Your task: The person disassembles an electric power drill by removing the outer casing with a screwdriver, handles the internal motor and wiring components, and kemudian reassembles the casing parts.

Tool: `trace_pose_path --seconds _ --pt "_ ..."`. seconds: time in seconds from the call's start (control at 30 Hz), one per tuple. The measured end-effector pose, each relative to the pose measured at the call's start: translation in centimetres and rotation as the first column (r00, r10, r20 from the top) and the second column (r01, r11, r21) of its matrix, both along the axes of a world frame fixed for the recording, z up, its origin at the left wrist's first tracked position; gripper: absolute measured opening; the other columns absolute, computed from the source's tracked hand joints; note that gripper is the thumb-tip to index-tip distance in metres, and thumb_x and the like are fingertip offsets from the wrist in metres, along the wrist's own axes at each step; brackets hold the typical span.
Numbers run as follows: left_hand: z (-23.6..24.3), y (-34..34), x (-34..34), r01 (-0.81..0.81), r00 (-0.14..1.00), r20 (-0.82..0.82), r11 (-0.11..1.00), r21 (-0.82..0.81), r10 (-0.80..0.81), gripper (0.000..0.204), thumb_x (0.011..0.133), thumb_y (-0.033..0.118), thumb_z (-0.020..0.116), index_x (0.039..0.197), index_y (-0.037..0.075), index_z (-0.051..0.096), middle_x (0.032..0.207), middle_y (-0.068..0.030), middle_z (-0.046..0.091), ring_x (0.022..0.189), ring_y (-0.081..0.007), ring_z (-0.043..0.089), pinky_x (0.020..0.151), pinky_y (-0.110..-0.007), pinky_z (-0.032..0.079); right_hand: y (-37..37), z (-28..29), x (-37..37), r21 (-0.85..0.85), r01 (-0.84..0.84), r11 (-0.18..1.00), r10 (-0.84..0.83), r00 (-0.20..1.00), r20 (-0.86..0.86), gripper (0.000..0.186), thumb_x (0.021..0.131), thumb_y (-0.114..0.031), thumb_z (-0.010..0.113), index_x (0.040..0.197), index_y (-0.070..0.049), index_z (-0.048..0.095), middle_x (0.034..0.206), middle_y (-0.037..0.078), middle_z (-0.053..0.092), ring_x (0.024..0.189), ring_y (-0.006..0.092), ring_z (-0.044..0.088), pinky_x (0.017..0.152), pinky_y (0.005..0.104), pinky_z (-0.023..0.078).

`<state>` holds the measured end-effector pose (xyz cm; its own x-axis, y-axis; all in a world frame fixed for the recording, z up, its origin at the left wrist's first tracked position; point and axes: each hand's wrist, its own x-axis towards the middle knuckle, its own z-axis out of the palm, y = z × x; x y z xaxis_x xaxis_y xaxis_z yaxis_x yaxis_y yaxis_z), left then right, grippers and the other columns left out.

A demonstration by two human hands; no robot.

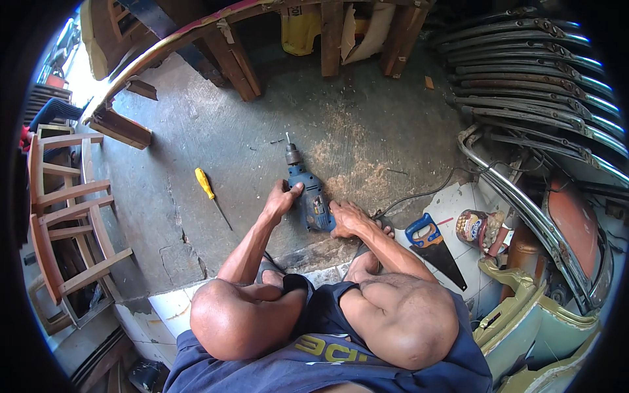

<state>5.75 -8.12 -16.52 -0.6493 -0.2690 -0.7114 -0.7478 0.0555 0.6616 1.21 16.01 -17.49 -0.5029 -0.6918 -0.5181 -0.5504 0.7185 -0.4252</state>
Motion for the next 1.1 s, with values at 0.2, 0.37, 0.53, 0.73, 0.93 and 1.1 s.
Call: trace_pose_path --seconds 0.2,0.37,0.53,0.73,0.93,1.1 --pt "0.4 0.9 -0.6 0.055 0.998 0.04 0.998 -0.003 -0.055 0.071 0.089 0.048 0.071 0.128 -0.009 0.053 0.123 -0.0311 0.065 0.116 -0.0397 0.064 0.099 -0.045 0.048 1.2 0.2 0.1 -0.057 0.025 0.998 -0.025 1.0 0.003 0.078 0.068 -0.026 0.086 0.134 0.0 0.054 0.128 0.032 0.06 0.12 0.0498 0.056 0.098 0.0554 0.048" --pt "0.7 0.5 -0.4 0.025 0.999 -0.024 0.999 -0.041 -0.026 0.071 0.09 0.049 0.07 0.128 -0.009 0.054 0.123 -0.0315 0.065 0.116 -0.0402 0.064 0.099 -0.045 0.048 0.1 1.3 -0.8 -0.04 0.006 0.999 -0.006 1.0 -0.001 0.078 0.069 -0.026 0.085 0.135 -0.001 0.053 0.13 0.031 0.06 0.121 0.0493 0.056 0.099 0.0558 0.047" --pt "1.6 0.2 -0.4 0.047 0.999 -0.012 0.997 -0.06 -0.048 0.071 0.09 0.049 0.07 0.128 -0.009 0.054 0.123 -0.0312 0.065 0.116 -0.0403 0.064 0.098 -0.045 0.048 0.0 2.6 -0.1 -0.033 0.006 0.999 -0.008 0.998 -0.06 0.079 0.07 -0.027 0.085 0.137 -0.002 0.051 0.131 0.03 0.059 0.123 0.0488 0.055 0.101 0.0562 0.045" --pt "0.8 0.0 -0.1 0.007 1.0 -0.007 1.0 -0.009 -0.007 0.07 0.09 0.049 0.07 0.127 -0.009 0.054 0.122 -0.0308 0.065 0.115 -0.0399 0.064 0.098 -0.045 0.048 -0.7 5.0 0.7 -0.014 0.01 1.0 -0.011 0.998 -0.065 0.08 0.072 -0.027 0.084 0.14 -0.003 0.049 0.133 0.029 0.059 0.124 0.0481 0.055 0.103 0.0568 0.043" --pt "2.4 1.1 -0.7 0.06 0.998 0.004 0.995 -0.08 -0.06 0.071 0.088 0.051 0.07 0.125 -0.009 0.055 0.119 -0.03 0.066 0.113 -0.0402 0.065 0.096 -0.045 0.049 1.4 2.5 2.3 0.057 0.027 0.998 -0.016 0.985 -0.173 0.082 0.077 -0.027 0.081 0.145 -0.002 0.042 0.137 0.027 0.057 0.13 0.0439 0.051 0.107 0.0574 0.038" --pt "2.2 0.4 -0.2 0.061 0.998 0.01 0.994 -0.089 -0.06 0.072 0.088 0.052 0.07 0.125 -0.009 0.055 0.117 -0.0304 0.066 0.111 -0.0408 0.065 0.096 -0.046 0.049 0.6 3.2 2.0 0.031 -0.02 0.999 0.024 0.989 -0.149 0.068 0.073 -0.024 0.08 0.129 -0.003 0.048 0.122 0.022 0.06 0.117 0.0404 0.056 0.1 0.0531 0.041"
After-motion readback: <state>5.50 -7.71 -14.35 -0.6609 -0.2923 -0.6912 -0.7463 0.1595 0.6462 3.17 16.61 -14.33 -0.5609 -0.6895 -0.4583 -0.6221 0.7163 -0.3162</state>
